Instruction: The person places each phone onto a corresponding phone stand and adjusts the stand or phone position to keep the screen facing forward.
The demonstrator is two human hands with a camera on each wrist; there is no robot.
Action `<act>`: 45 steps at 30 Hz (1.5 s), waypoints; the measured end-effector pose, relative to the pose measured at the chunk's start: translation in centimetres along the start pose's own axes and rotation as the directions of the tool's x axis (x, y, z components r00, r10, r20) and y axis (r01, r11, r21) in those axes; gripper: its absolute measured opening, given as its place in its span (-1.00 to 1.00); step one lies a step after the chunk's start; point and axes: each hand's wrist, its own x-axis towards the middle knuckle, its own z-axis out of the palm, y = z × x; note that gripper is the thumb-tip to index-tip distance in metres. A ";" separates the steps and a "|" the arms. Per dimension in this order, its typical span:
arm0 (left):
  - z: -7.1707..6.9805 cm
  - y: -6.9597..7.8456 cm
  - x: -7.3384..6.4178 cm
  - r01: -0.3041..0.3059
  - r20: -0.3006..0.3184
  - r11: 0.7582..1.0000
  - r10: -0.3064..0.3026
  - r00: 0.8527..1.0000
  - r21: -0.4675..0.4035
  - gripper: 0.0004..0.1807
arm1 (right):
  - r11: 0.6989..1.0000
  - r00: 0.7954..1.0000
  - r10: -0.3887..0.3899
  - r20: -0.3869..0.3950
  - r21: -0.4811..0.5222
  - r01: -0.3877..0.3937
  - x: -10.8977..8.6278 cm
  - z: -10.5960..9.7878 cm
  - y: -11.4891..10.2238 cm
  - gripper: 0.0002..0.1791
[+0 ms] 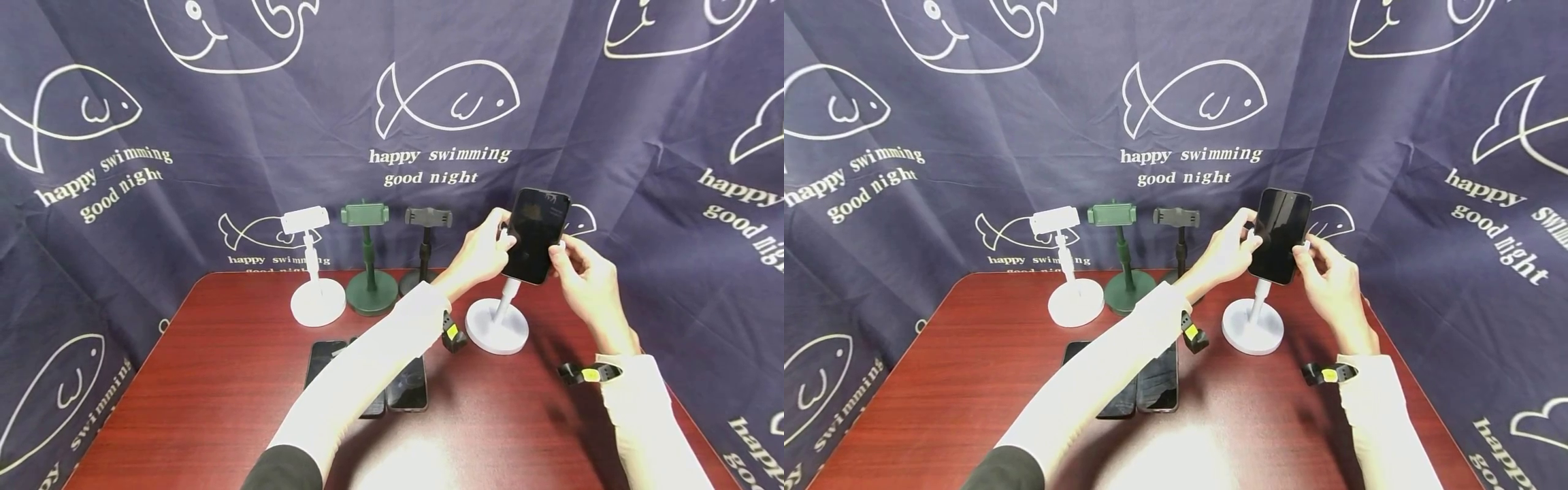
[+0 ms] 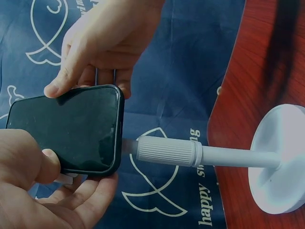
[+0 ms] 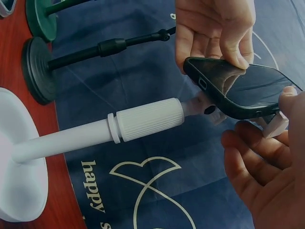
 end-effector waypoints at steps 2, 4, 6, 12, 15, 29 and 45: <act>0.0 0.0 0.0 0.000 0.002 1.000 0.000 1.000 0.002 -0.66 | 1.000 1.000 0.001 -0.002 -0.001 -0.001 0.0 0.0 0.1 -0.67; 0.0 0.0 0.0 0.000 0.002 1.000 -0.001 1.000 0.008 -0.67 | 1.000 1.000 0.005 -0.003 -0.004 -0.005 0.0 -0.1 0.1 -0.68; 0.0 0.0 0.1 0.002 0.002 1.000 -0.002 1.000 0.013 -0.67 | 1.000 1.000 0.008 0.001 0.000 -0.008 0.0 -0.1 0.1 -0.69; 0.1 0.0 0.1 0.010 0.005 1.000 -0.010 1.000 0.004 -0.66 | 1.000 1.000 0.008 0.017 0.004 -0.008 -0.1 -0.3 -0.3 -0.67; 0.1 0.0 0.1 0.014 0.004 1.000 -0.014 1.000 -0.001 -0.65 | 1.000 1.000 0.010 0.023 -0.001 -0.010 -0.1 -0.4 -0.4 -0.67; 0.2 -0.2 0.1 0.008 -0.008 1.000 -0.008 1.000 -0.006 -0.65 | 1.000 0.999 0.026 0.034 -0.016 -0.025 -0.1 -0.6 -0.6 -0.73; 0.5 -0.1 0.0 0.041 -0.040 0.999 -0.042 0.998 -0.025 -0.59 | 0.998 1.000 0.014 0.024 -0.064 -0.013 -0.1 -0.7 -0.6 -0.72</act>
